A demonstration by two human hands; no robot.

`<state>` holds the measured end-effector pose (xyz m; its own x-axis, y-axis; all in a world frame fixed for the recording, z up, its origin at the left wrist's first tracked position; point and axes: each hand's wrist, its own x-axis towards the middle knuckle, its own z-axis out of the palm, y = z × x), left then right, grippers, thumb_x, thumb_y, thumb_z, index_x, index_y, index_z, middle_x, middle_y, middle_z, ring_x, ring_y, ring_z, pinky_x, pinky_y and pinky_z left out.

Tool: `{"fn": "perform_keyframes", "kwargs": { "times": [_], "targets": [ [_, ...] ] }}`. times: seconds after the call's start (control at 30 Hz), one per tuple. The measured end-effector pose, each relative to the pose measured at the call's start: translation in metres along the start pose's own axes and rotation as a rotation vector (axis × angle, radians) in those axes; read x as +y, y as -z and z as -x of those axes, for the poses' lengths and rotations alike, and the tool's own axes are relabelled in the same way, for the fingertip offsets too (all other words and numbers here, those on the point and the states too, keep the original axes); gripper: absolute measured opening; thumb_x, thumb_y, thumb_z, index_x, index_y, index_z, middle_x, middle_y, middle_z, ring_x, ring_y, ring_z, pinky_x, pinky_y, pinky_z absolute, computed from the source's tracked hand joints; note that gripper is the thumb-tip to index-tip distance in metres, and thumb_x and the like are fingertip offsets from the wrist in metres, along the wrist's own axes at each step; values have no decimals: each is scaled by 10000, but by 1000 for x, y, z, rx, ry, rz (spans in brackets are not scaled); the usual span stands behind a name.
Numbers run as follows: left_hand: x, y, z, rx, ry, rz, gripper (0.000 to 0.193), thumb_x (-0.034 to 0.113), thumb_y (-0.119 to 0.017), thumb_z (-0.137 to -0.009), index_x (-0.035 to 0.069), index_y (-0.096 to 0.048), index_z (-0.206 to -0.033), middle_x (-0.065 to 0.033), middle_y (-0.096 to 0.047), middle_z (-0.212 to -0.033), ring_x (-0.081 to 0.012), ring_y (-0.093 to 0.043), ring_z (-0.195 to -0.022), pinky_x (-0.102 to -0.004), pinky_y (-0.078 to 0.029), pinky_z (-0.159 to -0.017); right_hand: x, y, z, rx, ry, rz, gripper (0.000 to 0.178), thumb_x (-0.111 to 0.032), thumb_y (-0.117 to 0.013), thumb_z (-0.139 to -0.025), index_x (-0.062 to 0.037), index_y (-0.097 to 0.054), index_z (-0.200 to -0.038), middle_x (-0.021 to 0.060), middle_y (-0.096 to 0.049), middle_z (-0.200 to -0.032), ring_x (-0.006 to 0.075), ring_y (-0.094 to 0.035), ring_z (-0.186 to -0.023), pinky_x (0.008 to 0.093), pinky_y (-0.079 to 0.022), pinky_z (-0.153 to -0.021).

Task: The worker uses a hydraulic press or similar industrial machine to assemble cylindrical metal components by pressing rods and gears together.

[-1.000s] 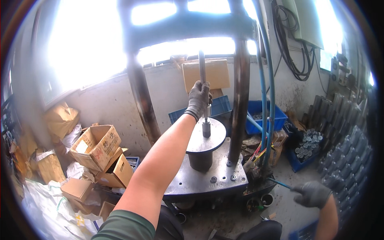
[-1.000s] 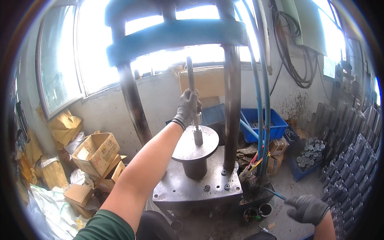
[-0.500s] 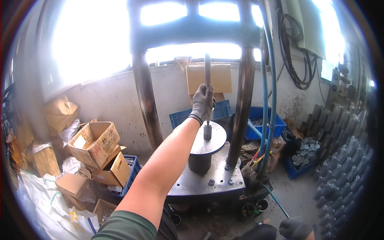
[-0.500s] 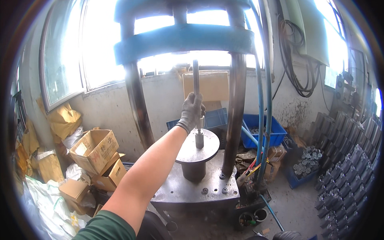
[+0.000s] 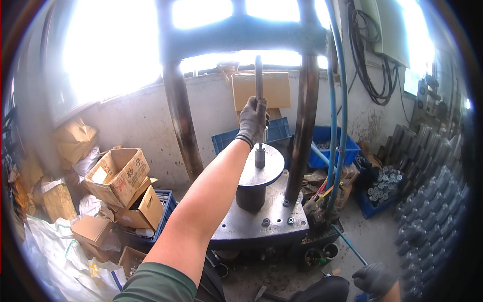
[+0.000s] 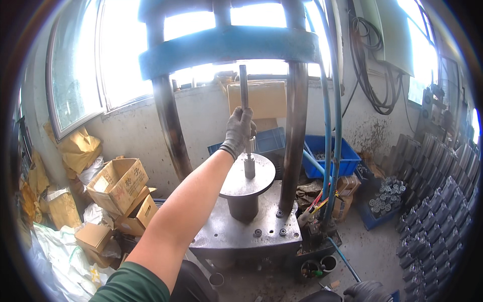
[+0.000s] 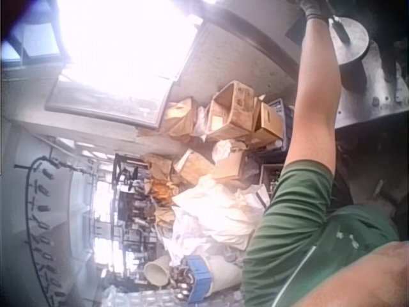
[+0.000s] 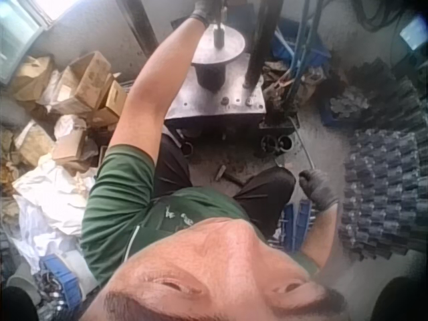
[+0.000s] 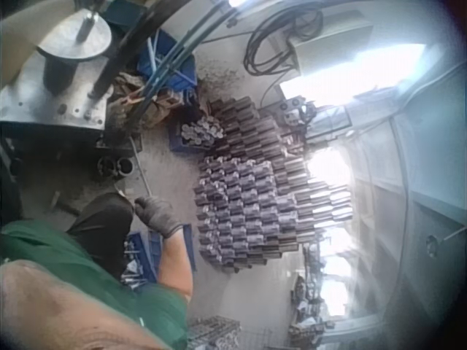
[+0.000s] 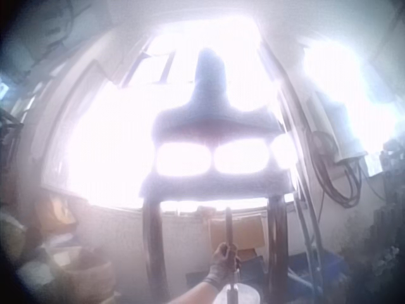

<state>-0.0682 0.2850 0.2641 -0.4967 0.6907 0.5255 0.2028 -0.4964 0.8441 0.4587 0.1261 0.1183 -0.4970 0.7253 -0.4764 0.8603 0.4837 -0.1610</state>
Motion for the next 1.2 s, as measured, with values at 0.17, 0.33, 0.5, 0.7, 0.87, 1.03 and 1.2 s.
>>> {"fn": "perform_keyframes", "kwargs": {
  "times": [0.17, 0.33, 0.5, 0.7, 0.87, 1.03, 1.2],
  "targets": [
    [3, 1, 5, 36, -8, -22, 279, 361, -563, -1036, 82, -550, -1032, -19, -545, -642, -102, -535, -521, -282, -453, -493, -21, 33, 4, 139, 15, -32, 374, -334, -594, -903, -145, -745, -1189, 100, -744, -1138, 287, -699, -1063, 366, -536, -970],
    [0, 4, 1, 20, -13, -70, 298, 381, -530, -1051, 85, -549, -1079, -28, -571, -640, -127, -576, -556, -299, -484, -540, -13, 23, -1, 203, 52, 40, 377, -328, -586, -905, -149, -742, -1197, 101, -746, -1138, 291, -698, -1068, 374, -536, -966],
    [2, 1, 4, 20, -8, -95, 307, 393, -529, -1053, 88, -552, -1074, -32, -573, -644, -128, -582, -567, -302, -492, -549, -10, 26, 0, 55, 51, 70, 398, -335, -565, -913, -120, -735, -1202, 121, -729, -1179, 305, -676, -1114, 388, -511, -1005],
    [2, 4, 4, 14, -6, -55, 312, 383, -536, -1046, 74, -557, -1087, -31, -566, -644, -133, -575, -563, -309, -492, -542, -10, 25, -2, 36, 108, 188, 385, -324, -571, -916, -112, -736, -1191, 144, -738, -1135, 318, -694, -1067, 402, -528, -974],
    [-6, 11, -4, -51, 73, 182, 307, 369, -539, -998, 96, -607, -1121, -37, -570, -636, -148, -567, -541, -300, -470, -525, -9, 37, -3, 114, 76, 76, 353, -297, -603, -902, -119, -743, -1173, 137, -752, -1072, 310, -710, -1013, 397, -544, -941],
    [-2, 18, -8, -92, 154, 230, 292, 356, -539, -981, 101, -621, -1097, -46, -569, -619, -159, -565, -533, -301, -464, -521, -9, 35, -7, 257, 37, -49, 352, -304, -601, -905, -124, -744, -1172, 131, -753, -1072, 310, -711, -1007, 398, -545, -941],
    [1, 16, -8, -95, 189, 251, 265, 334, -533, -983, 100, -624, -1067, -53, -577, -619, -162, -569, -546, -309, -476, -546, -10, 21, -1, 109, 101, 146, 326, -283, -624, -886, -132, -755, -1144, 131, -759, -1040, 307, -725, -948, 380, -565, -885]
  ]
}}
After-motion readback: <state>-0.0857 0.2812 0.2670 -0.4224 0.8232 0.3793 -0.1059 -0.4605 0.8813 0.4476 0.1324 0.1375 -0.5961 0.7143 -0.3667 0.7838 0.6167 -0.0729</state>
